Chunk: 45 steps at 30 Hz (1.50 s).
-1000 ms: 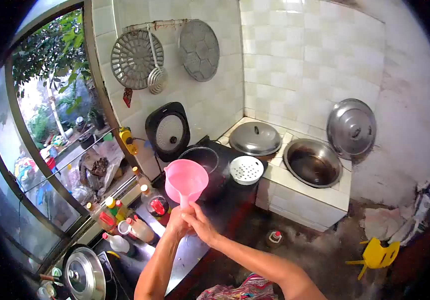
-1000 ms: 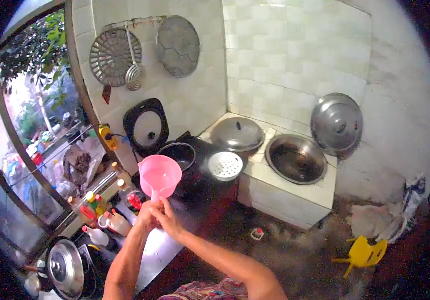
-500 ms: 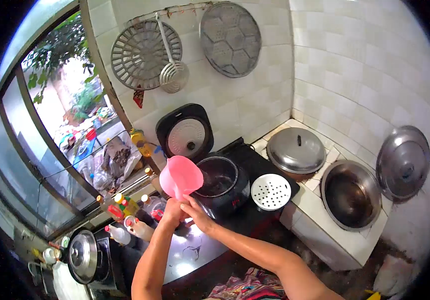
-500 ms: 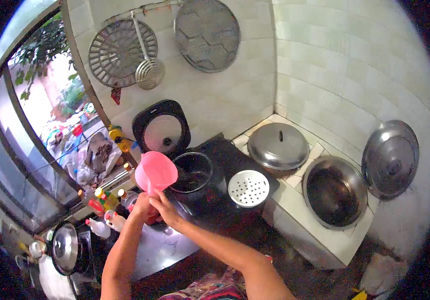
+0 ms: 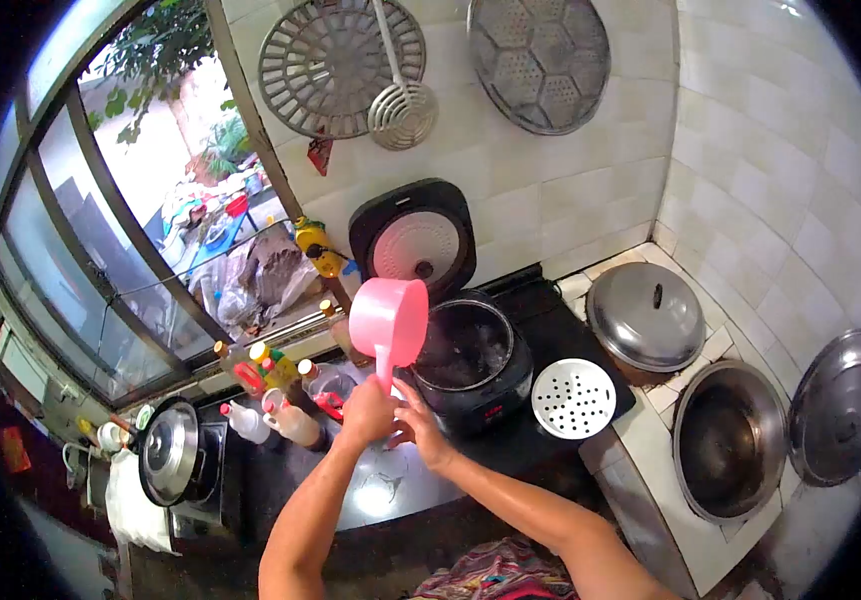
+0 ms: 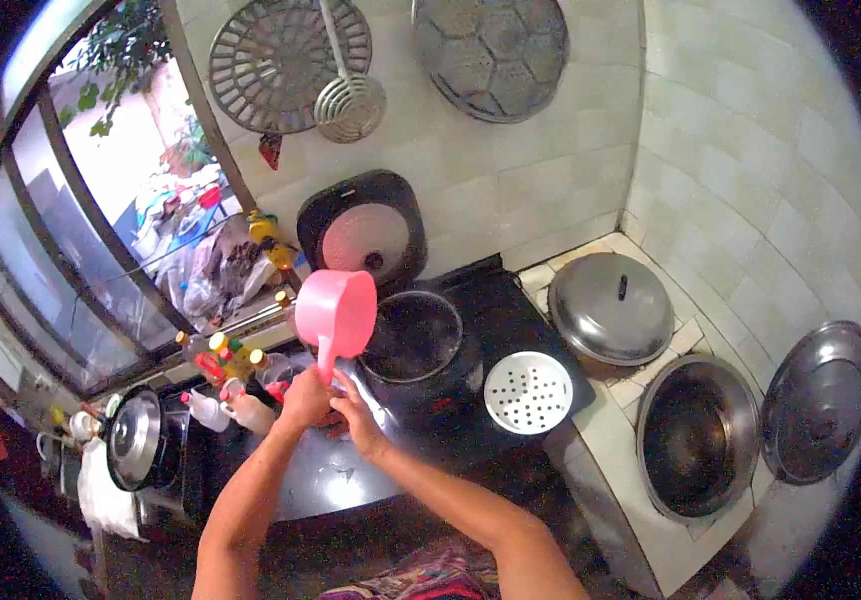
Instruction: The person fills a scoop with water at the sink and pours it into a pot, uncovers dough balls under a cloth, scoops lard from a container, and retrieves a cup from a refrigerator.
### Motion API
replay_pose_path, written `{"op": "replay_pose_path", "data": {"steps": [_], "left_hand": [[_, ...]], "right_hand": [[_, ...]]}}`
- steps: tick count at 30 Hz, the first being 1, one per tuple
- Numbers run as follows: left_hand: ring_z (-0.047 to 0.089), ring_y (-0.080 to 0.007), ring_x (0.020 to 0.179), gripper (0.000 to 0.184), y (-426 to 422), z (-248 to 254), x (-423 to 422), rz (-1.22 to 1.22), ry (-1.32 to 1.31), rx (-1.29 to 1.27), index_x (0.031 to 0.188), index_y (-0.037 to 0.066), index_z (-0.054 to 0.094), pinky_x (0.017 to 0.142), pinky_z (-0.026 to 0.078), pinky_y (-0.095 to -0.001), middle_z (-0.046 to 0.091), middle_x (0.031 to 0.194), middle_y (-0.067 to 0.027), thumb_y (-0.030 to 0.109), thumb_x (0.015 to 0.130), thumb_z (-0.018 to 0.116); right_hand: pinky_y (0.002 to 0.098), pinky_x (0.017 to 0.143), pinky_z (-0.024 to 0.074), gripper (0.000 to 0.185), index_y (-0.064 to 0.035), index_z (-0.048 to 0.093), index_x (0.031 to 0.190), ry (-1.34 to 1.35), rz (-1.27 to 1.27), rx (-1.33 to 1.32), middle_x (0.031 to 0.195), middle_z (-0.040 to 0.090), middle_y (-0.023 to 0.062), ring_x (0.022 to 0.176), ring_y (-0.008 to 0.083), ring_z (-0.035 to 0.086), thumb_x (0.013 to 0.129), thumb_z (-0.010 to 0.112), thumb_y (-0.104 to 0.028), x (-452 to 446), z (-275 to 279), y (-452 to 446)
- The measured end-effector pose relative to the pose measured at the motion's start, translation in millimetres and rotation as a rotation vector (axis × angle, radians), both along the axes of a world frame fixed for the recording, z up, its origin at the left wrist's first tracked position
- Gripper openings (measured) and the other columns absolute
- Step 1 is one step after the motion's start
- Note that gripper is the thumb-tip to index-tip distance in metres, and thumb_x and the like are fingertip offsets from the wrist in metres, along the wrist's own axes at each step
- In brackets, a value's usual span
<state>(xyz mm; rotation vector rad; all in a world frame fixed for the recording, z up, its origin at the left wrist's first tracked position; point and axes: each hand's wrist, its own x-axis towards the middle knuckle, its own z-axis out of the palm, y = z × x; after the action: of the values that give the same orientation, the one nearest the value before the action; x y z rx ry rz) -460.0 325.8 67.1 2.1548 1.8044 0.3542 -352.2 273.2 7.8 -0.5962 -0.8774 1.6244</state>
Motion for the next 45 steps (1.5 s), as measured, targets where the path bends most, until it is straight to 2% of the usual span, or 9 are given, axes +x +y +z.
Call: {"op": "replay_pose_path", "data": {"steps": [8, 11, 15, 17, 25, 29, 34, 41, 45], "left_hand": [[0.062, -0.0364, 0.063, 0.031, -21, -13, -1, 0.018, 0.225, 0.318, 0.091, 0.0, 0.043, 0.056, 0.047, -0.0473, 0.062, 0.071, -0.0191, 0.015, 0.07, 0.061], [0.061, -0.0385, 0.063, 0.031, -34, -14, -7, -0.006, 0.028, 0.19, 0.091, 0.001, 0.042, 0.055, 0.046, -0.0468, 0.062, 0.073, -0.0201, 0.014, 0.07, 0.06], [0.058, -0.0217, 0.051, 0.028, -50, -69, -36, 0.069, -0.89, 0.018, 0.089, -0.001, 0.05, 0.048, 0.046, -0.0349, 0.059, 0.063, -0.0081, 0.015, 0.069, 0.061], [0.048, -0.0074, 0.045, 0.026, -94, -29, -40, 0.338, -1.002, -0.279, 0.093, 0.002, 0.055, 0.037, 0.036, -0.0217, 0.056, 0.066, -0.0031, 0.017, 0.072, 0.062], [0.045, -0.0096, 0.039, 0.018, -235, -134, -123, 0.653, -1.357, -0.308, 0.084, 0.003, 0.054, 0.034, 0.034, -0.0229, 0.051, 0.059, -0.0019, 0.019, 0.077, 0.06], [0.042, -0.011, 0.035, 0.012, -253, -177, -175, 0.824, -1.66, -0.299, 0.078, 0.003, 0.051, 0.032, 0.032, -0.0239, 0.047, 0.054, -0.0021, 0.013, 0.076, 0.057], [0.032, -0.0062, 0.034, 0.012, -246, -207, -234, 0.786, -1.949, -0.396, 0.073, 0.007, 0.048, 0.03, 0.025, -0.0232, 0.039, 0.05, 0.0026, 0.009, 0.078, 0.059], [0.056, -0.0169, 0.043, 0.064, -205, -224, -257, 1.043, -1.237, -0.383, 0.072, 0.0, 0.058, 0.036, 0.042, -0.0307, 0.055, 0.056, -0.0086, 0.064, 0.067, 0.063], [0.058, -0.0368, 0.098, 0.081, -253, -227, -259, 1.286, -0.947, -0.16, 0.097, -0.009, 0.055, 0.079, 0.047, -0.0429, 0.058, 0.1, -0.0292, 0.066, 0.066, 0.058]], "right_hand": [[0.0291, 0.074, 0.0479, 0.067, -0.0075, 0.018, 0.139, -0.087, -0.041, 0.109, 0.133, 0.035, 0.0121, 0.096, 0.017, 0.053, 0.078, 0.045, -0.014, -4, -5, -2], [0.0311, 0.084, 0.0428, 0.067, -0.0068, 0.02, 0.137, -0.135, -0.147, 0.188, 0.13, 0.037, 0.0116, 0.099, 0.0173, 0.05, 0.076, 0.048, -0.012, -13, -16, -7], [0.0323, 0.09, 0.0385, 0.057, -0.0056, 0.031, 0.131, -0.384, -0.078, 0.266, 0.121, 0.042, 0.0103, 0.102, 0.0178, 0.047, 0.079, 0.053, -0.015, -14, -6, -35], [0.0325, 0.09, 0.0383, 0.053, -0.0033, 0.034, 0.129, -0.43, -0.038, 0.327, 0.116, 0.046, 0.0098, 0.099, 0.017, 0.048, 0.082, 0.054, -0.02, -23, -21, -53], [0.0273, 0.086, 0.0401, 0.041, -0.001, 0.038, 0.122, -0.47, 0.479, 0.065, 0.11, 0.05, 0.0088, 0.098, 0.0131, 0.051, 0.088, 0.052, -0.018, -93, -88, -145], [0.0244, 0.072, 0.0447, 0.038, -0.0034, 0.041, 0.119, -0.843, 0.414, 0.193, 0.103, 0.055, 0.0063, 0.083, 0.0127, 0.057, 0.085, 0.054, -0.011, -138, -117, -171], [0.0246, 0.064, 0.0484, 0.036, -0.0038, 0.043, 0.115, -0.763, 0.539, 0.054, 0.11, 0.051, 0.0088, 0.083, 0.0138, 0.06, 0.081, 0.053, -0.002, -168, -146, -199], [0.0257, 0.056, 0.0491, 0.027, -0.003, 0.045, 0.111, -0.735, 0.766, -0.173, 0.103, 0.054, 0.0124, 0.072, 0.0169, 0.061, 0.084, 0.048, -0.004, -191, -140, -234], [0.0264, 0.055, 0.0494, 0.021, -0.0014, 0.048, 0.106, -0.801, 1.012, -0.134, 0.094, 0.059, 0.0111, 0.067, 0.0166, 0.061, 0.086, 0.047, -0.007, -196, -139, -242]]}}
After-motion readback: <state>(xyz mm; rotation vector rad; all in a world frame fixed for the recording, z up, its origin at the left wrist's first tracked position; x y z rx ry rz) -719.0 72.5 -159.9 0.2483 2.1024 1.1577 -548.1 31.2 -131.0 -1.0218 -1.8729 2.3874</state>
